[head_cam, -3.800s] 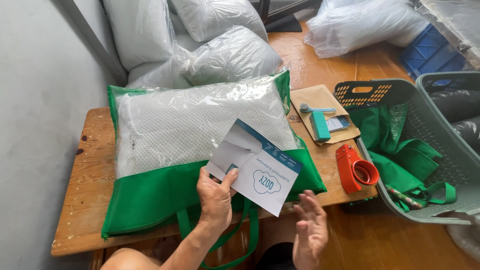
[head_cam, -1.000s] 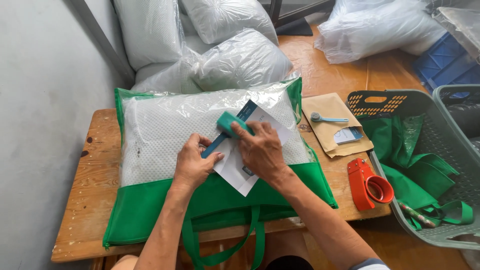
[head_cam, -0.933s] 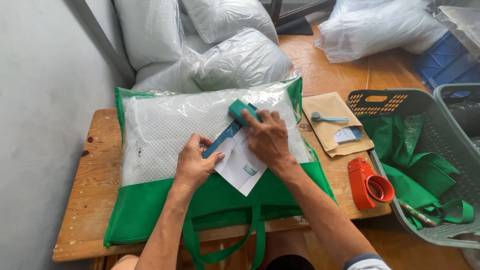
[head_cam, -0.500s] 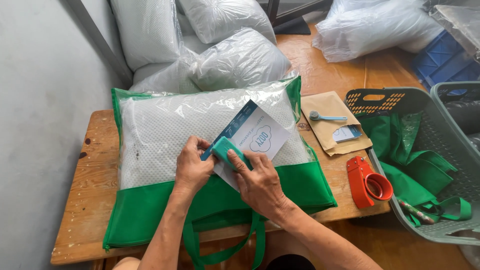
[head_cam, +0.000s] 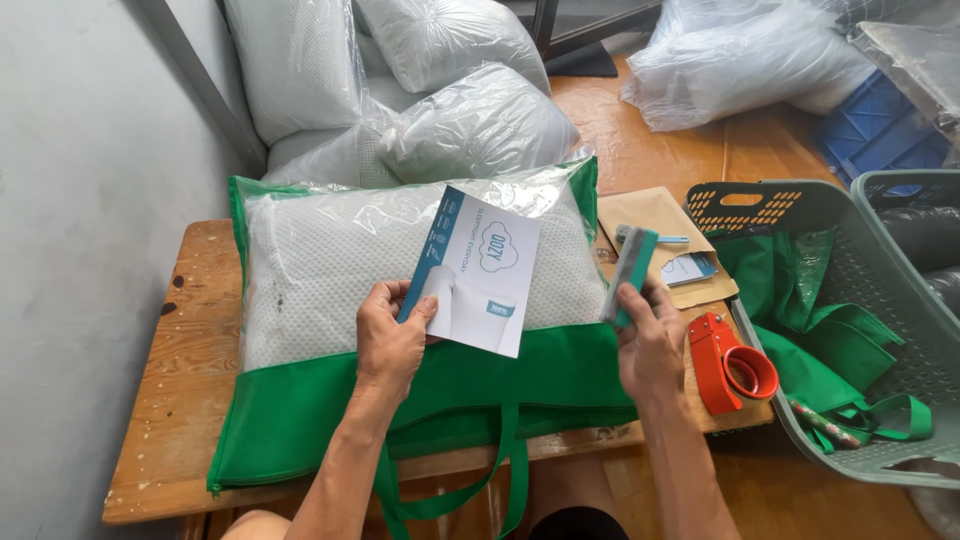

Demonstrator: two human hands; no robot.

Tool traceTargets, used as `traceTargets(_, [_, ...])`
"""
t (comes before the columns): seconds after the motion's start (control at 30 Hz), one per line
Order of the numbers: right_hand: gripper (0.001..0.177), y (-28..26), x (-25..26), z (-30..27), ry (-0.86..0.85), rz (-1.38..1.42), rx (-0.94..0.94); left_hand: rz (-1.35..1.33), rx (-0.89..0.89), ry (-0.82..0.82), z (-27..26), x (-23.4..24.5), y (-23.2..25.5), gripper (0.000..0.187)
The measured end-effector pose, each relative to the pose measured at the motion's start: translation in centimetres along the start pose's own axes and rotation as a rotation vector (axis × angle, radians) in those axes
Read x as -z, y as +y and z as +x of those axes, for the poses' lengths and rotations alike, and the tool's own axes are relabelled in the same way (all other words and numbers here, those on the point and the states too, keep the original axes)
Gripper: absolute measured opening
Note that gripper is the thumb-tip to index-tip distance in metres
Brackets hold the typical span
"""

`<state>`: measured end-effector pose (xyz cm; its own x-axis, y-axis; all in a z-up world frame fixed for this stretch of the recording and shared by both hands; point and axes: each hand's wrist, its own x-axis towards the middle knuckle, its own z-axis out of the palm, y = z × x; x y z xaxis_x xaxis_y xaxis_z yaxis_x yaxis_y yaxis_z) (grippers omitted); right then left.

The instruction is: A person is shown packing a pillow into a green carrying bag, inserting a product label, and using a small tool to smooth the packaging.

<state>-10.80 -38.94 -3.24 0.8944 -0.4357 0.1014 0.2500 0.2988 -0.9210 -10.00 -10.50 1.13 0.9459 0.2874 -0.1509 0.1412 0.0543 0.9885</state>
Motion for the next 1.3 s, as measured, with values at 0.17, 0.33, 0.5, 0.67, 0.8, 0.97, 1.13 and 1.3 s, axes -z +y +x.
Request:
traceTargets(0.17, [0.061,-0.7,-4.0,-11.6,-0.166,0.292,-0.335,-0.147,0.109,0.167,-1.6,-2.1,-1.2,0.028])
traceTargets(0.33, [0.037,-0.4,-7.9,-11.5,-0.180,0.328,-0.485,-0.194,0.054,0.202,-3.5,-3.8,-3.1,0.036])
traceTargets(0.5, [0.041,-0.7,-7.5,-6.4,-0.123,0.310,-0.363,-0.423,0.161,0.081,-4.9,-2.7,-1.3,0.049])
traceTargets(0.67, [0.041,-2.3,-5.3,0.3,-0.482,-0.086,-0.177,-0.392,-0.011,0.121,-2.8,1.9,4.1,0.059])
traceTargets(0.8, [0.043,-4.4,-7.2,3.8,-0.594,-0.419,-0.149,-0.061,-0.038,-0.177,-0.5,2.7,2.6,0.061])
traceTargets(0.97, [0.047,-1.6,-10.0,3.2,-0.333,-0.859,0.465,0.097,-0.104,-0.003,1.8,0.1,-1.5,0.060])
traceTargets(1.13, [0.063,0.9,-13.5,-0.8,-0.672,-1.134,0.732,0.237,-0.119,0.047,2.3,-0.1,-2.5,0.059])
traceTargets(1.3, [0.051,2.7,-12.2,6.7,-0.371,-1.463,0.595,0.124,-0.048,0.002,1.7,0.2,-1.7,0.059])
